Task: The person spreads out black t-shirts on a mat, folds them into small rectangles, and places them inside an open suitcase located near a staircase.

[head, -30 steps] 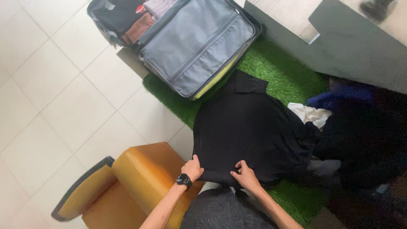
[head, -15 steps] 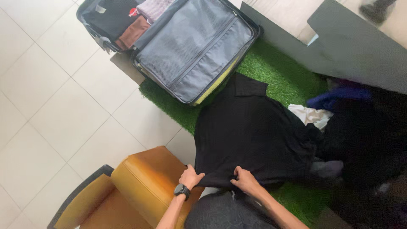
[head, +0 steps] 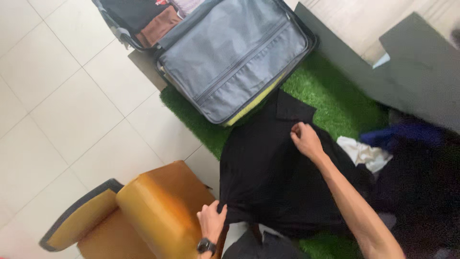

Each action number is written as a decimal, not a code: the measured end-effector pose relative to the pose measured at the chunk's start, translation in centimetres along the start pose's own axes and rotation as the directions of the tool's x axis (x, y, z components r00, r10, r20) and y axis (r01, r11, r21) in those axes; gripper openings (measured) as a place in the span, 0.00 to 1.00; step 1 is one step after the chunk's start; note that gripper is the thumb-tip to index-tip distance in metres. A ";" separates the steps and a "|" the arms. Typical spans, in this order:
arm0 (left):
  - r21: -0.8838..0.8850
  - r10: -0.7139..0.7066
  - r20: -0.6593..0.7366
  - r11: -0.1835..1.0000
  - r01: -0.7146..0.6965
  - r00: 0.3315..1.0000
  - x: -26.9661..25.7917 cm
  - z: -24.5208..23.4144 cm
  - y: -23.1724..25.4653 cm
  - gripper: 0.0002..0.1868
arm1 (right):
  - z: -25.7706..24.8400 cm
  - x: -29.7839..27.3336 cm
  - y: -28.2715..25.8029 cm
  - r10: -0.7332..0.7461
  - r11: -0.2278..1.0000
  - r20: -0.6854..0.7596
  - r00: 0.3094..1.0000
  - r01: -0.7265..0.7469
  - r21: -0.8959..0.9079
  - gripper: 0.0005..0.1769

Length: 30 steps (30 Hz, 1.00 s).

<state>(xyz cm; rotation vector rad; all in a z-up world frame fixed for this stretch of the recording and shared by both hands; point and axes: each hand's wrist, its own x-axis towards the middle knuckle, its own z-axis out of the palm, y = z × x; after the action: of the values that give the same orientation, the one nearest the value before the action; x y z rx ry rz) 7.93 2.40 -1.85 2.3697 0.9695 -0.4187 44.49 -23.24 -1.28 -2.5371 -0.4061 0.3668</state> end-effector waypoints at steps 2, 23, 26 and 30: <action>-0.107 -0.015 -0.015 0.994 0.013 1.000 -0.3 1.1 -0.1 0.20 | -0.3 4.9 1.8 -0.145 0.989 -0.134 0.980 0.137 -0.061 0.14; -0.823 -0.154 0.349 0.421 0.381 0.924 0.5 8.1 -2.5 0.30 | 1.4 19.0 3.2 -0.219 0.934 0.042 0.975 0.197 0.299 0.19; -0.817 -0.149 0.334 0.447 0.365 0.931 1.1 5.1 -0.1 0.32 | 1.2 18.9 3.7 -0.100 0.971 0.028 0.995 0.092 0.220 0.16; -0.879 -0.025 0.240 0.418 0.229 0.970 2.3 1.0 4.5 0.31 | -0.8 20.4 4.9 -0.213 0.941 -0.142 0.967 0.242 0.235 0.11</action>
<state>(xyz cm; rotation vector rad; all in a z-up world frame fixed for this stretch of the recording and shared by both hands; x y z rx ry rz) 12.62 0.37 -2.10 1.2154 0.9402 -0.0931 64.49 -20.34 -6.89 -2.2232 -0.5657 0.1711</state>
